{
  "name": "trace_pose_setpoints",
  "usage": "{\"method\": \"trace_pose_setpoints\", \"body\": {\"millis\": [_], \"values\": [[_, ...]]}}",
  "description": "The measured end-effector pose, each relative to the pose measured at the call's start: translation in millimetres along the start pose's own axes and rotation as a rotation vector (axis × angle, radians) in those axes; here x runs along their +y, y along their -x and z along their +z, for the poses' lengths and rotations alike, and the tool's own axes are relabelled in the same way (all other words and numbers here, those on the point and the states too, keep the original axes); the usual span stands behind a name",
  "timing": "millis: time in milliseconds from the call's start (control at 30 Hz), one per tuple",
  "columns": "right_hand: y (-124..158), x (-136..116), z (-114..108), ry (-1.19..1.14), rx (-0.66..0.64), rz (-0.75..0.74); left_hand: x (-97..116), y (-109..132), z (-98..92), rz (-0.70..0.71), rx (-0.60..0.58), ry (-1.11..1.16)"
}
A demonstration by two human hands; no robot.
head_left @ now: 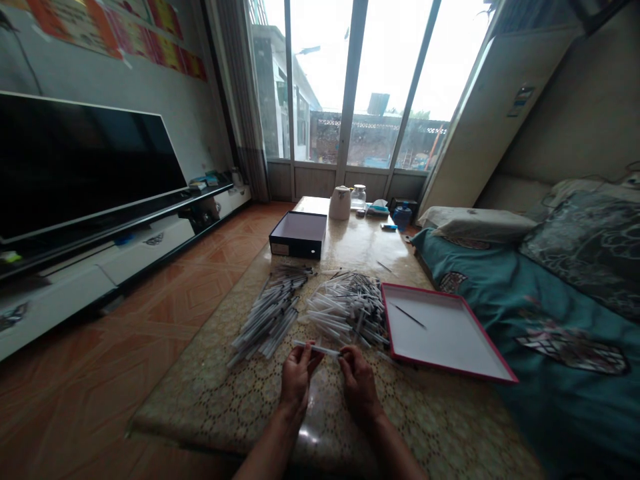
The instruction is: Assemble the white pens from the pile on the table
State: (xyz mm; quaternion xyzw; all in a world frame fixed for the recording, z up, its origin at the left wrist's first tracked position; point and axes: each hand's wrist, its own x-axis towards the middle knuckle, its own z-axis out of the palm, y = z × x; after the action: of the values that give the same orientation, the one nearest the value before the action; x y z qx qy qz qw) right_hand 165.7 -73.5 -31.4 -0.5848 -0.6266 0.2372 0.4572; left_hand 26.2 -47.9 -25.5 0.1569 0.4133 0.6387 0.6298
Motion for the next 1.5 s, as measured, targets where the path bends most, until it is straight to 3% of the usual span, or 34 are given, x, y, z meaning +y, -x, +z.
{"method": "trace_pose_setpoints", "body": {"millis": [1233,1500], "values": [[-0.1,3.6,4.6,0.073,0.027,-0.037,-2.5,-3.7,-3.9,0.038,-0.034,0.005],[-1.3,2.5,3.3,-0.059,0.045,-0.042,-1.8,-2.9,-1.7,0.022,-0.007,0.029]]}}
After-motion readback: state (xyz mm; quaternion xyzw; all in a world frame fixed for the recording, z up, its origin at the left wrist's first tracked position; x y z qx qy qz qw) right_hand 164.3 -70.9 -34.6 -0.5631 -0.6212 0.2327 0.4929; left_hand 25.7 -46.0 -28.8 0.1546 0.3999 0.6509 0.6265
